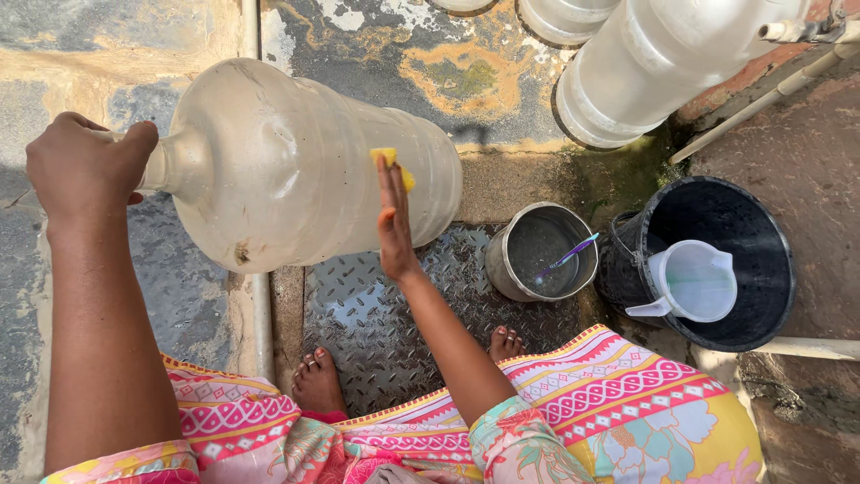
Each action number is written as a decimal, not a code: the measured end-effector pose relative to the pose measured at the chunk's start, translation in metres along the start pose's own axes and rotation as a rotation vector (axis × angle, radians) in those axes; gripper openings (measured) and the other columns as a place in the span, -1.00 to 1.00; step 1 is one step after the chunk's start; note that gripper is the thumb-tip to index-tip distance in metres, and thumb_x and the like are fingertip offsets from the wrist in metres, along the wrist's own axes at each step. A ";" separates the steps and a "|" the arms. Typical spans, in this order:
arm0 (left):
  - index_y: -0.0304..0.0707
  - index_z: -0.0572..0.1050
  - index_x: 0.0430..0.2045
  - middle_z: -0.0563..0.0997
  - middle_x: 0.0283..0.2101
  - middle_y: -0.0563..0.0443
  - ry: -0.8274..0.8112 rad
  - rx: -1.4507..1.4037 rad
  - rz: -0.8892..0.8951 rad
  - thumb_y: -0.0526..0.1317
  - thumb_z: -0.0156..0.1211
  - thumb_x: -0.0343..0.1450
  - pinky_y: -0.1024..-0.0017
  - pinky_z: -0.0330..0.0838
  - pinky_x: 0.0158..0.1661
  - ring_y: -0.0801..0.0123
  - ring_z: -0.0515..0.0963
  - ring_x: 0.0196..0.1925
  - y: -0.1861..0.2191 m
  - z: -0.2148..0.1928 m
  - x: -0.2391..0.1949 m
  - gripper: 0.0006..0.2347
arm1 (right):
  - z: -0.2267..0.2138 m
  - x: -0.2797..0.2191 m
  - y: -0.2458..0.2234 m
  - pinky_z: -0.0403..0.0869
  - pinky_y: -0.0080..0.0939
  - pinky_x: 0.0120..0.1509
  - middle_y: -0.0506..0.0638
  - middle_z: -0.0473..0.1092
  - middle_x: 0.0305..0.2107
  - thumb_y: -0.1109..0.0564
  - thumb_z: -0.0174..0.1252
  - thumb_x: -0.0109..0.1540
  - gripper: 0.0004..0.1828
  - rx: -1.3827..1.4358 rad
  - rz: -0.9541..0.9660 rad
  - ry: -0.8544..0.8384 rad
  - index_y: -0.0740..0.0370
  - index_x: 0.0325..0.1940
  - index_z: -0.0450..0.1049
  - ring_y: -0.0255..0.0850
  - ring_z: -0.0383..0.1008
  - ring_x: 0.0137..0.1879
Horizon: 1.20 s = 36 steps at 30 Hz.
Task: The person cleans a large plastic water bottle using a yellow sponge, scrubbing the exterior and interior before shaking it with water.
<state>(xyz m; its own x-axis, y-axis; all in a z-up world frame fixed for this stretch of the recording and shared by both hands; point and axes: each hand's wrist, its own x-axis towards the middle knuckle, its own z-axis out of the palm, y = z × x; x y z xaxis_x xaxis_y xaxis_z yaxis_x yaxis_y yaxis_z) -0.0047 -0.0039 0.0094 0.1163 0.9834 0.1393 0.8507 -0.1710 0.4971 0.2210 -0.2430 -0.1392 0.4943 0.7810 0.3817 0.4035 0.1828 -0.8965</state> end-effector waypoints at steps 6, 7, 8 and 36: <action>-0.61 0.48 -0.12 0.61 -0.55 -0.27 -0.021 0.020 -0.076 -0.02 0.35 0.40 0.30 0.54 -0.63 0.18 0.63 -0.65 -0.015 0.007 0.004 -0.53 | 0.023 -0.013 -0.008 -0.24 0.10 0.82 0.04 -0.24 0.64 -0.62 -0.71 0.37 0.01 -0.172 -0.148 -0.062 0.05 0.69 -0.29 -0.02 -0.26 0.76; -0.61 0.47 -0.09 0.61 -0.56 -0.26 -0.026 0.048 -0.034 0.00 0.37 0.42 0.32 0.54 -0.57 0.20 0.63 -0.62 -0.017 0.007 0.004 -0.51 | 0.016 -0.007 0.018 -0.27 0.13 0.79 0.07 -0.25 0.63 -0.60 -0.77 0.36 0.01 -0.275 -0.098 -0.010 0.07 0.68 -0.30 0.03 -0.29 0.75; -0.61 0.46 -0.07 0.62 -0.57 -0.24 -0.030 0.077 0.008 0.03 0.38 0.44 0.35 0.53 -0.51 0.22 0.64 -0.60 -0.018 0.008 0.005 -0.49 | 0.000 -0.001 0.047 -0.33 0.17 0.78 0.09 -0.26 0.64 -0.60 -0.79 0.36 0.00 -0.326 0.010 0.030 0.06 0.68 -0.30 0.07 -0.33 0.74; -0.29 0.54 -0.32 0.61 -0.21 -0.21 0.023 -0.137 0.257 -0.02 0.46 0.29 0.14 0.48 -0.22 0.05 0.63 -0.24 0.026 0.010 -0.017 -0.67 | -0.041 0.123 -0.013 -0.26 0.14 0.63 0.11 -0.09 0.55 -0.77 -0.78 0.07 0.26 0.010 0.360 -0.281 -0.02 0.58 0.08 0.04 -0.29 0.66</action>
<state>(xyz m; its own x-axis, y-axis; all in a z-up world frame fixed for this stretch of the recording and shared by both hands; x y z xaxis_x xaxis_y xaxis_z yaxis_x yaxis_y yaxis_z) 0.0210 -0.0247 0.0114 0.3060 0.9055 0.2939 0.7173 -0.4223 0.5542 0.3085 -0.1740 -0.0710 0.3734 0.9272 -0.0289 0.2366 -0.1253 -0.9635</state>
